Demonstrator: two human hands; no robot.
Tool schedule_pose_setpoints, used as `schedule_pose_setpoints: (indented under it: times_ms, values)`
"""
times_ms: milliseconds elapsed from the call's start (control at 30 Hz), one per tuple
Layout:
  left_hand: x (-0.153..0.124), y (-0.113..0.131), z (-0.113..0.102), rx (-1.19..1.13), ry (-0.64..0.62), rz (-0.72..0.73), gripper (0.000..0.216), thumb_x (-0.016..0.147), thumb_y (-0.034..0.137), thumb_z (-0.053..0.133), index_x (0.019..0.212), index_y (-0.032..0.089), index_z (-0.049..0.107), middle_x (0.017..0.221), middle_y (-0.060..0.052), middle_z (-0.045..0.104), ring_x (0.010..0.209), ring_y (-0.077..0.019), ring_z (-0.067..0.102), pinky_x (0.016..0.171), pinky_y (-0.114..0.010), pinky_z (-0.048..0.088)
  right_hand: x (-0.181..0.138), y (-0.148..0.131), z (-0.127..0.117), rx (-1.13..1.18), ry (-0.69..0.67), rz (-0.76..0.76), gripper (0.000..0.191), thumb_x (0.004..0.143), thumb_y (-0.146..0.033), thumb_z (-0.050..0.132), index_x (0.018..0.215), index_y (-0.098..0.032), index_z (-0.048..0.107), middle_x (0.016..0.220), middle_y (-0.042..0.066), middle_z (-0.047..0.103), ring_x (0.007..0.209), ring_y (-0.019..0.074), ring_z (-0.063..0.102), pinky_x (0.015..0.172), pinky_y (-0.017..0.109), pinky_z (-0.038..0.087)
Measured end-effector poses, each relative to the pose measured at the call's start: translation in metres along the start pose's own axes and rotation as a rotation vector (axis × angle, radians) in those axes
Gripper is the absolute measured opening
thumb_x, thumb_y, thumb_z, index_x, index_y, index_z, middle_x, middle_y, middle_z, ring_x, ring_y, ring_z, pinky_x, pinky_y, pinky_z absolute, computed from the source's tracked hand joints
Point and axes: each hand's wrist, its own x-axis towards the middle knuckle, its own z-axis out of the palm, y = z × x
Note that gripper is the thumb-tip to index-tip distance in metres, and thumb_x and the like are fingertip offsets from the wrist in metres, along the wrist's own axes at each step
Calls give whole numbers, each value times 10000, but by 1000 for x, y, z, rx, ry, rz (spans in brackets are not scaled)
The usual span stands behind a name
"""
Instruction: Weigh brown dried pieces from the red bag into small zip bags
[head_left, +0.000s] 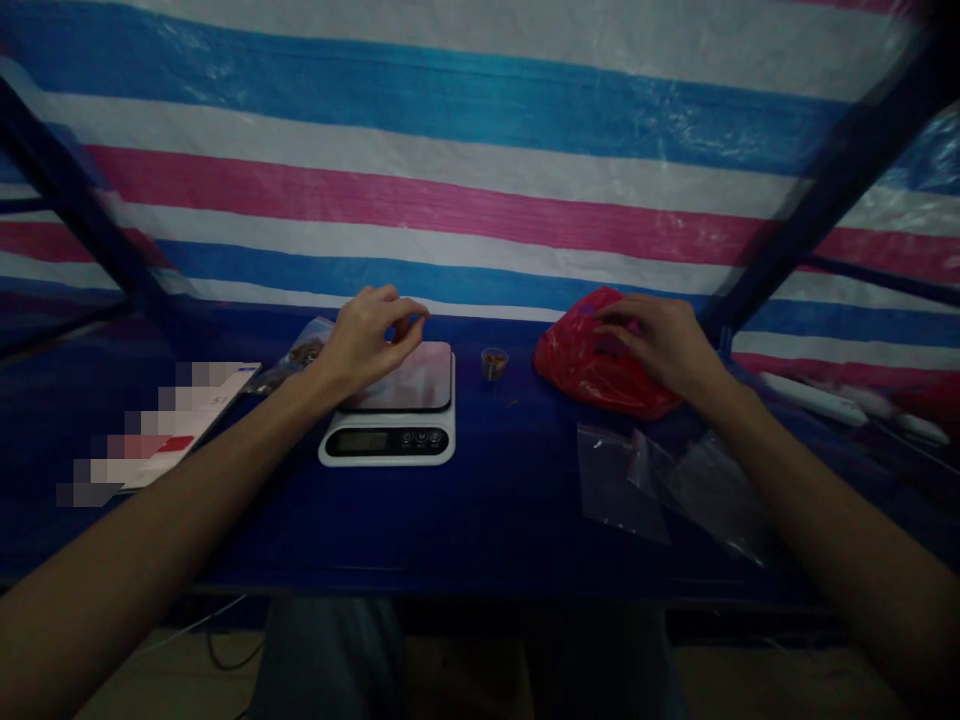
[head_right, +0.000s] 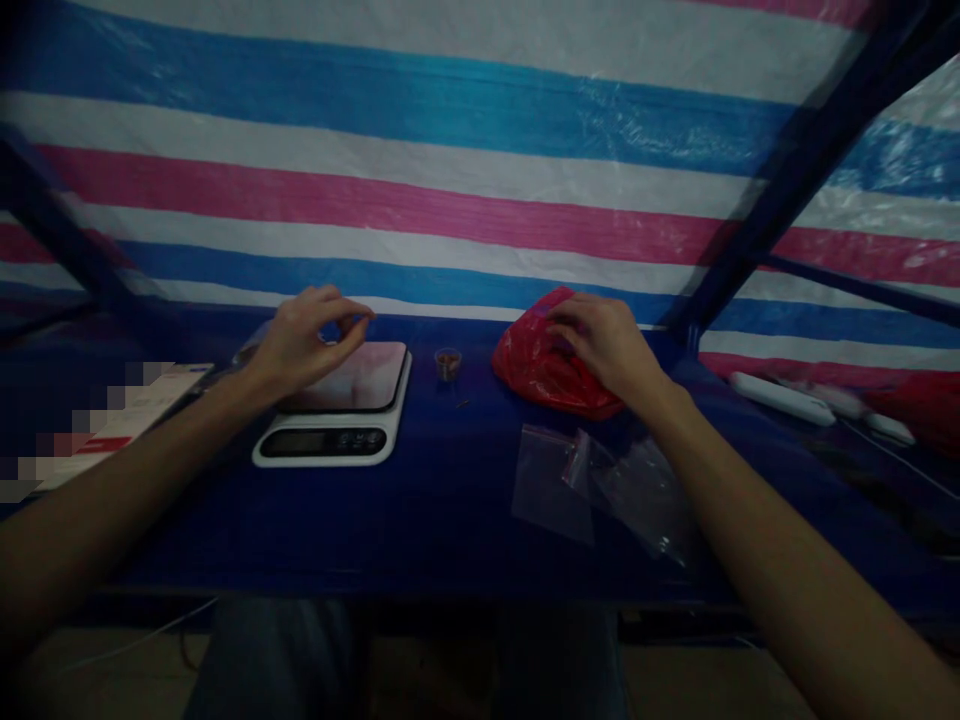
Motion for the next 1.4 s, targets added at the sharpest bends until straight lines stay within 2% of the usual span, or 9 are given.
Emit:
schedule_pose_setpoints:
  times_ms: [167,300,400,533,633,733,1033,1400]
  values:
    - [0,3,4,3,-2,-3,184,913,268,528,929,208,702,724,-16,586,746,-170,528,773,-332,416,1,-11,-7,-9,121,54,251,939,-364,558,1019,-239,761,954,92,738,857,268,675,788,404,507]
    - [0,7,8,-22,-2,56,196,915,269,525,934,204,709,713,-17,603,729,-170,537,749,-328,415,15,-43,-17,60,135,-6,225,953,-342,567,1012,-238,757,957,79,725,871,242,659,808,373,487]
    - [1,8,4,-20,36,71,202,915,262,522,930,199,713,709,-17,602,727,-170,541,738,-323,413,34,-74,-11,146,8,-156,226,976,-280,541,1041,-204,744,1004,84,713,904,211,641,820,331,461]
    - [1,2,-10,28,156,23,196,910,245,523,953,209,711,730,-13,599,748,-175,551,767,-329,418,59,-99,15,242,-261,-282,185,954,-196,570,1016,-162,741,1015,90,719,904,181,625,834,294,445]
    - [1,-4,-16,40,207,-13,179,904,248,537,968,219,702,742,-8,617,776,-183,567,788,-335,422,70,-99,36,344,-370,-274,132,914,-175,624,939,-140,749,934,77,735,820,162,635,793,281,461]
    - [1,-7,-16,33,210,-6,172,899,236,540,959,219,699,725,-3,611,762,-180,562,786,-334,419,75,-89,47,417,-451,-249,111,892,-182,653,890,-148,759,870,51,746,756,149,649,751,273,476]
    - [2,-5,-12,17,185,21,169,891,218,543,938,205,704,686,4,582,749,-171,536,762,-324,392,85,-83,43,490,-553,-206,85,840,-182,707,887,-167,775,879,50,770,767,159,681,738,273,507]
    - [2,-6,-12,25,188,6,185,886,242,532,923,211,710,718,-8,585,736,-171,534,765,-327,420,88,-85,36,345,-463,-231,157,849,-156,674,964,-161,779,926,53,774,792,158,686,740,266,500]
